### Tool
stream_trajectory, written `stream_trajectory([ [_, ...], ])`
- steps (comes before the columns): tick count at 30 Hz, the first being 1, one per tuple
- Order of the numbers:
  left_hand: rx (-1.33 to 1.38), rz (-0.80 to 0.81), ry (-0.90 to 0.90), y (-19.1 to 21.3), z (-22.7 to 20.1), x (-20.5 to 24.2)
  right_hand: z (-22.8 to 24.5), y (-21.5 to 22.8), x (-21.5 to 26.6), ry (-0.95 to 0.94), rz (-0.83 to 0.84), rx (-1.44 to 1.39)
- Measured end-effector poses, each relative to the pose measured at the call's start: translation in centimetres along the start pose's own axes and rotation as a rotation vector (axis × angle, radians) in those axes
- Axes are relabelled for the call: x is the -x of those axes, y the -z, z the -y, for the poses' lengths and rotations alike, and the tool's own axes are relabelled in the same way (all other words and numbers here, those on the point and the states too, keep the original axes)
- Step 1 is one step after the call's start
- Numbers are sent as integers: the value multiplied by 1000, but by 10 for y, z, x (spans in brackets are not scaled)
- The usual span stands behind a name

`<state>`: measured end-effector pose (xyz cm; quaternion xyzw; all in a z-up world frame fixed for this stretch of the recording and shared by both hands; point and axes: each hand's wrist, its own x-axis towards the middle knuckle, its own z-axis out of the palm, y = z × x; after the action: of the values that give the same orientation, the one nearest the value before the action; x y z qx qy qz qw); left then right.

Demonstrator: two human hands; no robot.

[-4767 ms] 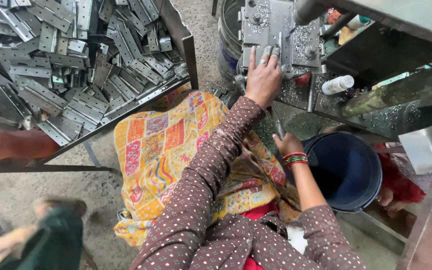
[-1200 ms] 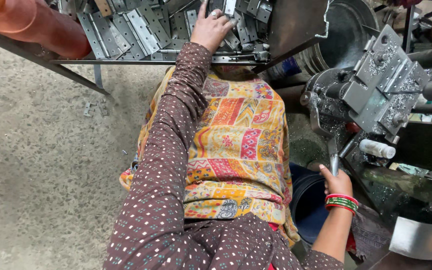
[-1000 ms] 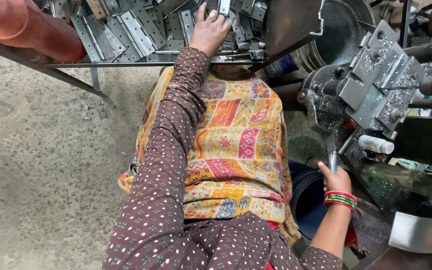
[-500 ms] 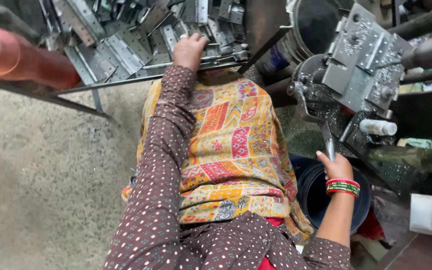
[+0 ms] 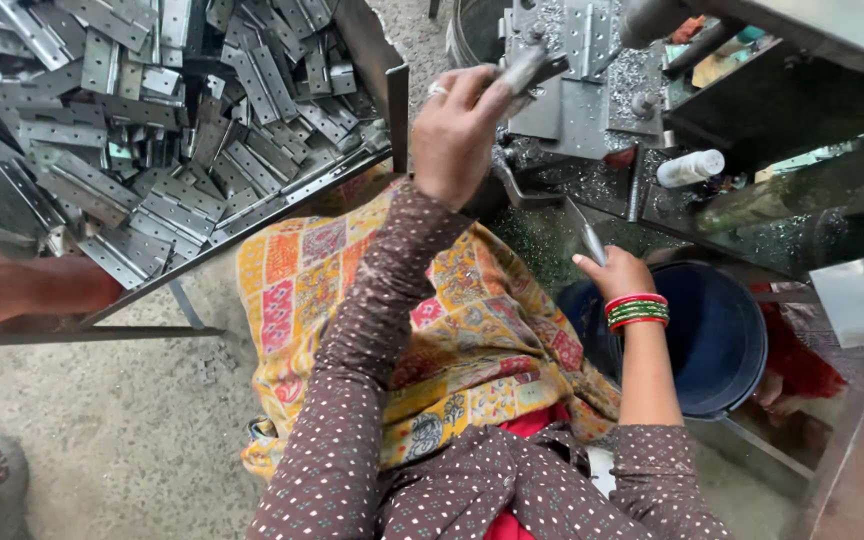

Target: The person repeatedly picks up metal brackets from a nearby bin, places them into a press machine, and operates the lever to process them. The person then removes the processed brackets and returns them to the bin.

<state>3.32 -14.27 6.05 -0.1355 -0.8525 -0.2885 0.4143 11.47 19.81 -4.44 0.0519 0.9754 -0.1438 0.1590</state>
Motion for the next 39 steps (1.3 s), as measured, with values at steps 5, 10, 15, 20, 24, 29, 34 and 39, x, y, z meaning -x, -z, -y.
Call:
stream_trajectory([
  [5,-147,319,-65,-51,-16,-11,1,-7,5,-21,-15,-21],
  [10,-211,450,1,-66,-10,13,7,-3,3,-35,-11,-4],
  [15,-165,604,14,-53,-13,17,8,-3,2,-31,-1,-25],
  [20,-271,498,91,-51,-20,24,7,-1,-1,-51,46,1],
  [24,-239,590,6,-69,-40,37,11,10,-6,-60,68,43],
  [29,-299,475,-96,-110,-72,52,15,15,1,-72,63,8],
  [34,-231,379,25,-144,-66,33,7,10,-4,-36,12,35],
  [39,-294,450,34,-151,-61,21,-14,-29,-9,-54,9,-53],
])
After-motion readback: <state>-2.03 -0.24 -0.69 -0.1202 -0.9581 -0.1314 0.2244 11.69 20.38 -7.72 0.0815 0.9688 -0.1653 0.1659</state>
